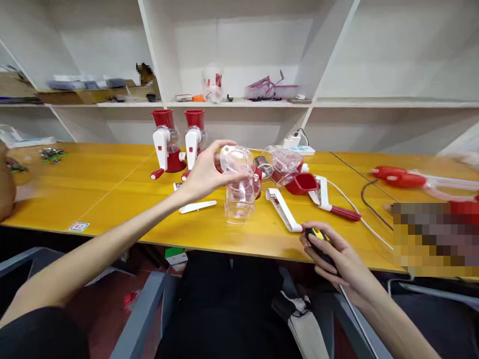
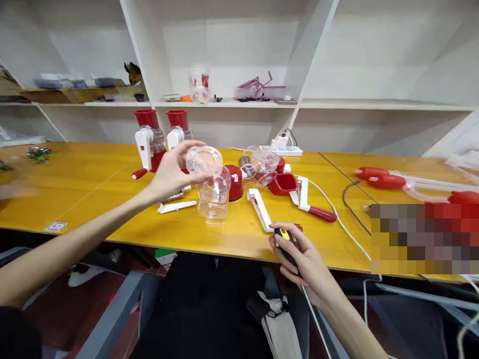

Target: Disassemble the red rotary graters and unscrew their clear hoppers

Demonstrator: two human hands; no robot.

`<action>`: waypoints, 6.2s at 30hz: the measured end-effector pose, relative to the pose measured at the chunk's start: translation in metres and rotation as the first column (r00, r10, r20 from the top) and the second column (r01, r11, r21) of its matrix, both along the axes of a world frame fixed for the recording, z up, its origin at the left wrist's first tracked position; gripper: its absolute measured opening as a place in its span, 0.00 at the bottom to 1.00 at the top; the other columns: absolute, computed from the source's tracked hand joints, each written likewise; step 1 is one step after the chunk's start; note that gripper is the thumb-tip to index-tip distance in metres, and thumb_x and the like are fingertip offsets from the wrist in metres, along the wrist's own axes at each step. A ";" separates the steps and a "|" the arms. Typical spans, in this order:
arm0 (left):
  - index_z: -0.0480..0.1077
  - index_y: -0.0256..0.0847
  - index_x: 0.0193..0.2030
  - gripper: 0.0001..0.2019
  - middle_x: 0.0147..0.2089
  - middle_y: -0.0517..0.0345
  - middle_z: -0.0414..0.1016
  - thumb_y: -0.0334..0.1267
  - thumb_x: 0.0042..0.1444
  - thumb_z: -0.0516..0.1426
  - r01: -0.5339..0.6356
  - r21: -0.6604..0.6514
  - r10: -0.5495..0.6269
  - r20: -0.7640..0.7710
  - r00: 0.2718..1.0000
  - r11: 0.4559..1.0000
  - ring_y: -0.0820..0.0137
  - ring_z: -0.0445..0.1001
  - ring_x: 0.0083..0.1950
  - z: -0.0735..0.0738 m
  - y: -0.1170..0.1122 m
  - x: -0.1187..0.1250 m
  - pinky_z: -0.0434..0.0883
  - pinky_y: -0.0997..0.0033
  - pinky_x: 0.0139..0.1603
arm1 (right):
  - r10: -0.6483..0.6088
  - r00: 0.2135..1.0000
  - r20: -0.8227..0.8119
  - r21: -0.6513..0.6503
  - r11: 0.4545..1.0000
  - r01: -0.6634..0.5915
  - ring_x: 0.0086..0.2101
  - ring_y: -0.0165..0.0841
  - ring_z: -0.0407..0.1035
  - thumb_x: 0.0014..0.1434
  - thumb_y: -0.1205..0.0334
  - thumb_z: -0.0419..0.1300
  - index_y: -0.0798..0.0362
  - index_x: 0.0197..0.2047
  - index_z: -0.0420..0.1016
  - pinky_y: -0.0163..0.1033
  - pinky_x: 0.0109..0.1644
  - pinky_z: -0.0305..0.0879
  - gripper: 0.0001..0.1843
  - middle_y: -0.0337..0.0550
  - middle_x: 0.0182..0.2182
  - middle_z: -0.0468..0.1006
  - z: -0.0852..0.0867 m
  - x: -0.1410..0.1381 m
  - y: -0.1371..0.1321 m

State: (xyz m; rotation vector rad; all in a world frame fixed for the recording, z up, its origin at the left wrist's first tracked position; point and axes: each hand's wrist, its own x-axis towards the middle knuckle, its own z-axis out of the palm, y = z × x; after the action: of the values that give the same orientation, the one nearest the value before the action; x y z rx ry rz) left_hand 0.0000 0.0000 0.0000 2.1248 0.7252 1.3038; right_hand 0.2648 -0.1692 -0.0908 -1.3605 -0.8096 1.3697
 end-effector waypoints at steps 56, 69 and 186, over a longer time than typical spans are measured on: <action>0.62 0.49 0.71 0.26 0.61 0.45 0.66 0.54 0.71 0.48 -0.020 0.477 0.299 -0.517 0.802 0.879 0.56 0.66 0.63 -0.033 -0.013 -0.006 0.68 0.43 0.65 | 0.072 0.994 -0.077 0.062 0.996 -0.067 0.17 0.08 0.46 0.50 0.44 0.69 0.45 0.56 0.64 0.20 0.13 0.39 0.33 0.32 0.33 0.67 -0.016 0.000 0.002; 0.69 0.44 0.66 0.27 0.58 0.44 0.68 0.57 0.70 0.46 -0.073 0.534 0.376 -0.485 0.789 0.842 0.56 0.68 0.61 -0.034 0.031 -0.016 0.68 0.47 0.64 | 0.071 0.995 -0.063 0.064 0.996 -0.067 0.17 0.09 0.47 0.50 0.45 0.68 0.45 0.57 0.64 0.20 0.13 0.40 0.34 0.33 0.34 0.68 -0.019 -0.001 0.001; 0.52 0.32 0.71 0.51 0.73 0.31 0.54 0.65 0.51 0.63 -0.392 0.333 0.514 -0.505 0.693 0.857 0.43 0.51 0.75 -0.118 0.034 -0.010 0.59 0.37 0.71 | -0.348 0.253 0.903 0.409 0.878 -0.250 0.57 0.28 0.66 0.64 0.47 0.55 0.60 0.58 0.67 0.43 0.64 0.70 0.28 0.49 0.55 0.70 -0.008 -0.047 0.202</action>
State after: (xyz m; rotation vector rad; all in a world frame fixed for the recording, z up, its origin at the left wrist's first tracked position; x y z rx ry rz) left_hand -0.0099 0.0340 -0.1179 2.6588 1.5239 0.9535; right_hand 0.2177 0.0323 -0.0988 -1.7207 -1.7742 -0.0399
